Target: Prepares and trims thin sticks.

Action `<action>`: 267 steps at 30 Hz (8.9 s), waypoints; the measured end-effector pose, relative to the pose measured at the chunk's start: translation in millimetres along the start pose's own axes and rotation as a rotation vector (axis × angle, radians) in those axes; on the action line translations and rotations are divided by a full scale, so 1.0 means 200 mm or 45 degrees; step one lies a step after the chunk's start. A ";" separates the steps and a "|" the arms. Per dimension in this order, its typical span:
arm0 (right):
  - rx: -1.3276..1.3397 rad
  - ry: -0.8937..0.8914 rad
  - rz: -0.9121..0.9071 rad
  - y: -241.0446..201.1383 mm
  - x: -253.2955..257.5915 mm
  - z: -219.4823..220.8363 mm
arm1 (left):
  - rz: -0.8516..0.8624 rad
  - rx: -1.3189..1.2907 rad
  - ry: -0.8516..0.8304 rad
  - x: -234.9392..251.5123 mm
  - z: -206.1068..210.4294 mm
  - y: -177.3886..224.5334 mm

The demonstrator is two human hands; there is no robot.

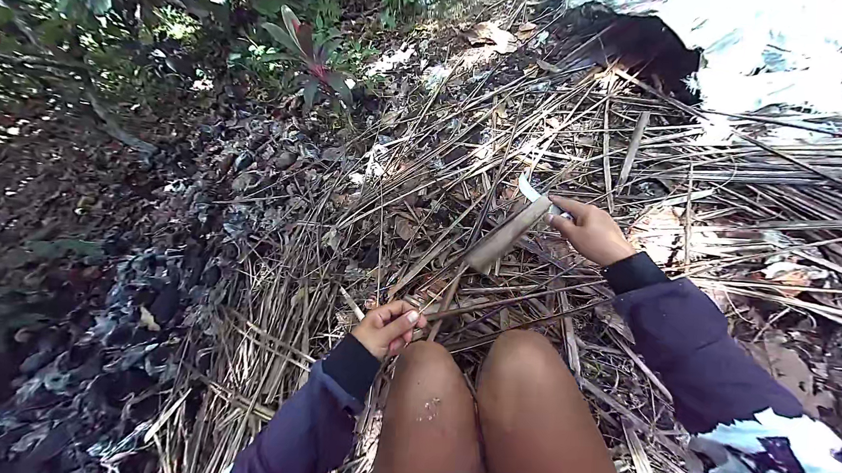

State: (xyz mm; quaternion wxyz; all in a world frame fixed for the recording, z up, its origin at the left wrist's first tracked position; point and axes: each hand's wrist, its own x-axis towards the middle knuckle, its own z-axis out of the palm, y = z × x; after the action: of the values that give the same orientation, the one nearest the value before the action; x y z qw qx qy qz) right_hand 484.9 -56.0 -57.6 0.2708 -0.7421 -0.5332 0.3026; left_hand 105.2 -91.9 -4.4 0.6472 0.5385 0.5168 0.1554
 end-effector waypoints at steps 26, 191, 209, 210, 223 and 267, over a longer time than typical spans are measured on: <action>1.257 -0.874 -0.296 -0.60 -0.71 0.36 | 0.463 -0.308 0.121 -0.42 0.00 -0.30; 1.427 -0.793 -0.182 -0.54 -0.71 0.31 | 0.566 0.182 0.352 -0.67 0.03 -0.42; 1.312 -1.272 -0.282 -0.66 -0.86 0.51 | 0.403 -0.576 -0.197 -0.65 0.01 -0.39; 1.382 -1.116 -0.287 -0.63 -0.78 0.46 | 0.405 -0.588 -0.209 -0.66 0.00 -0.40; 1.763 -0.580 0.056 -0.40 -0.50 0.63 | 0.317 -0.879 -0.346 -0.64 -0.10 -0.40; 0.231 0.330 -0.775 -0.48 -0.49 0.64 | 0.587 0.355 0.451 -0.79 -0.10 -0.40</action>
State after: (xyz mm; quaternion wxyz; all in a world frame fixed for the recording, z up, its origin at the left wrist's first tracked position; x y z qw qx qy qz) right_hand 306.5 -112.2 -57.3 0.4792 -0.5539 -0.6624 0.1574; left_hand -6.9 -231.2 8.6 0.4151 0.6894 0.5021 0.3168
